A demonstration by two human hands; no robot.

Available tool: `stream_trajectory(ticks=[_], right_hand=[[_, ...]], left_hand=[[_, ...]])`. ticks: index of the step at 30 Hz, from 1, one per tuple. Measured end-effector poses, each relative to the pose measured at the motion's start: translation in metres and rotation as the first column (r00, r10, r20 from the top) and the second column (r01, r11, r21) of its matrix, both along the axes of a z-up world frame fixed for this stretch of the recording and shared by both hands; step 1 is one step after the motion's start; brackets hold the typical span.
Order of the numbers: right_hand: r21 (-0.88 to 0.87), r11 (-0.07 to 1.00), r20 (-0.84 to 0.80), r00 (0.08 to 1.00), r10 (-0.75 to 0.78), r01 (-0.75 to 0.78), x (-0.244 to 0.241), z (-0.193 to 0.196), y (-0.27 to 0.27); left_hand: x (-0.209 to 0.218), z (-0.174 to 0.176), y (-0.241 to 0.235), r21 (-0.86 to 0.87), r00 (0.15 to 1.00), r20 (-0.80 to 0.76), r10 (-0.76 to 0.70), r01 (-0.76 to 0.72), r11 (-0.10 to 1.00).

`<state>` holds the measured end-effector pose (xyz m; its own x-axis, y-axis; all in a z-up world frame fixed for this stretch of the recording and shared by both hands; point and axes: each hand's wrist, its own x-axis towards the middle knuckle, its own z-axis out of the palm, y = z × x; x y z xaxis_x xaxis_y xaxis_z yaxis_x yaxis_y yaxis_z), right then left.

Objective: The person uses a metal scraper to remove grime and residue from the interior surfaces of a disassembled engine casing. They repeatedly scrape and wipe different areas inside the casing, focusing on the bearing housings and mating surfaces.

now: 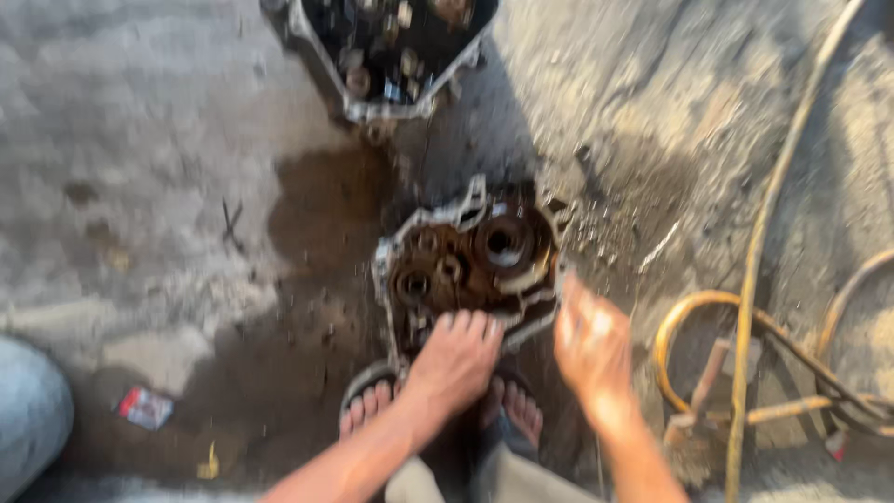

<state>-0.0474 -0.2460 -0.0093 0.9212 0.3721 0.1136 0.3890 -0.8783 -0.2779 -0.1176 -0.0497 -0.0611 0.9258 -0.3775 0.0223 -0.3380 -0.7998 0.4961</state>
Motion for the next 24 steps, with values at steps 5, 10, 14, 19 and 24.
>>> stream_trajectory(ticks=[5,10,14,19,24], right_hand=[[0.109,0.971,-0.182,0.965,-0.188,0.21,-0.015,0.006,-0.015],[0.024,0.979,-0.199,0.961,-0.194,0.203,-0.025,-0.011,-0.012],[0.082,0.982,-0.145,0.977,-0.155,0.168,-0.031,0.008,-0.015],[0.053,0.975,-0.229,0.953,-0.198,0.215,-0.022,0.013,0.001],[0.053,0.987,-0.115,0.983,-0.145,0.152,-0.013,0.015,0.003]], left_hand=[[-0.009,0.002,-0.008,-0.02,1.0,-0.017,-0.012,0.012,1.0],[-0.016,-0.005,-0.005,-0.042,0.998,-0.063,-0.016,0.014,0.999],[-0.009,0.001,-0.011,-0.071,0.999,-0.029,-0.018,0.016,0.997],[-0.013,0.002,-0.002,-0.03,0.999,-0.011,-0.034,0.034,0.999],[0.008,0.002,-0.002,-0.063,1.0,0.027,0.003,-0.001,0.998]])
